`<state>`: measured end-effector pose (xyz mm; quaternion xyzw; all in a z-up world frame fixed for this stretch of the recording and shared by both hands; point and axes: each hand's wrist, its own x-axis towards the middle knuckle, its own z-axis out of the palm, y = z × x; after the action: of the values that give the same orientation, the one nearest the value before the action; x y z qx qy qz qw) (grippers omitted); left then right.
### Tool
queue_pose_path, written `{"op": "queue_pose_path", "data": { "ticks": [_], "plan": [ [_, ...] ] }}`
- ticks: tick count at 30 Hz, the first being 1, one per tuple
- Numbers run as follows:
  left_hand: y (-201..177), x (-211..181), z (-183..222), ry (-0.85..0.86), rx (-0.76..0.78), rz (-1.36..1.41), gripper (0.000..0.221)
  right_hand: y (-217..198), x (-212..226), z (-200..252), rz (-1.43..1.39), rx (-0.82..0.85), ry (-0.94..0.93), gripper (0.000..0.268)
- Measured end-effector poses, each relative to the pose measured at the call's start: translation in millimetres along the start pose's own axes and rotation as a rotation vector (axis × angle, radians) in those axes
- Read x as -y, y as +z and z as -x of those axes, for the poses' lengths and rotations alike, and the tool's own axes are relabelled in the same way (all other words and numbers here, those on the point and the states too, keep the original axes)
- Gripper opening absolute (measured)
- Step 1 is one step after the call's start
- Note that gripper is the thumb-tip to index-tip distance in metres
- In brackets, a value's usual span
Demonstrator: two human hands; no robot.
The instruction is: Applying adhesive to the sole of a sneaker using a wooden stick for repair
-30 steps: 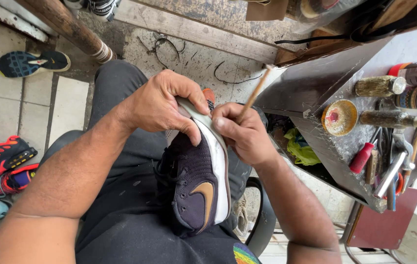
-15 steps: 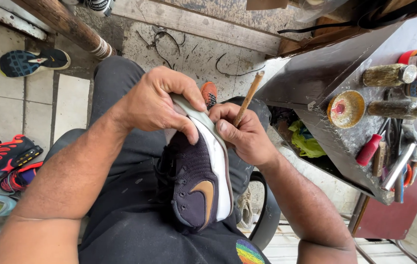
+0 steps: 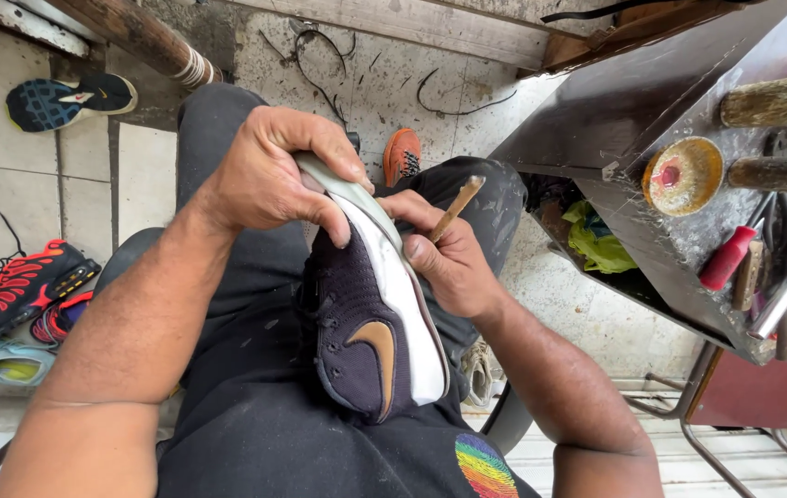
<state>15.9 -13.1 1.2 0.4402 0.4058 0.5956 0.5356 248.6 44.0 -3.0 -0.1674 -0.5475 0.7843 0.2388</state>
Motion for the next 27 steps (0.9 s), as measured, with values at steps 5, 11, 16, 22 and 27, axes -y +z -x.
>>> {"op": "queue_pose_path", "data": {
  "ticks": [5, 11, 16, 22, 27],
  "plan": [
    [-3, 3, 5, -0.023, -0.030, 0.002, 0.051, -1, -1, 21, 0.011, -0.029, 0.015, 0.062],
    [2, 0, 0, -0.043, -0.039, -0.013, 0.051, -11, 32, 16, 0.312, 0.164, -0.050, 0.095],
    [4, -3, -4, -0.055, -0.029, -0.028, 0.052, -14, 40, 13, 0.447, 0.221, -0.135, 0.101],
    [9, -2, -4, -0.086, -0.037, -0.034, 0.052, -15, 46, 12, 0.581, 0.227, -0.210, 0.104],
    [8, -6, -8, -0.107, -0.030, -0.057, 0.052, -22, 45, 10, 0.560, 0.246, -0.168, 0.111]
  ]
}}
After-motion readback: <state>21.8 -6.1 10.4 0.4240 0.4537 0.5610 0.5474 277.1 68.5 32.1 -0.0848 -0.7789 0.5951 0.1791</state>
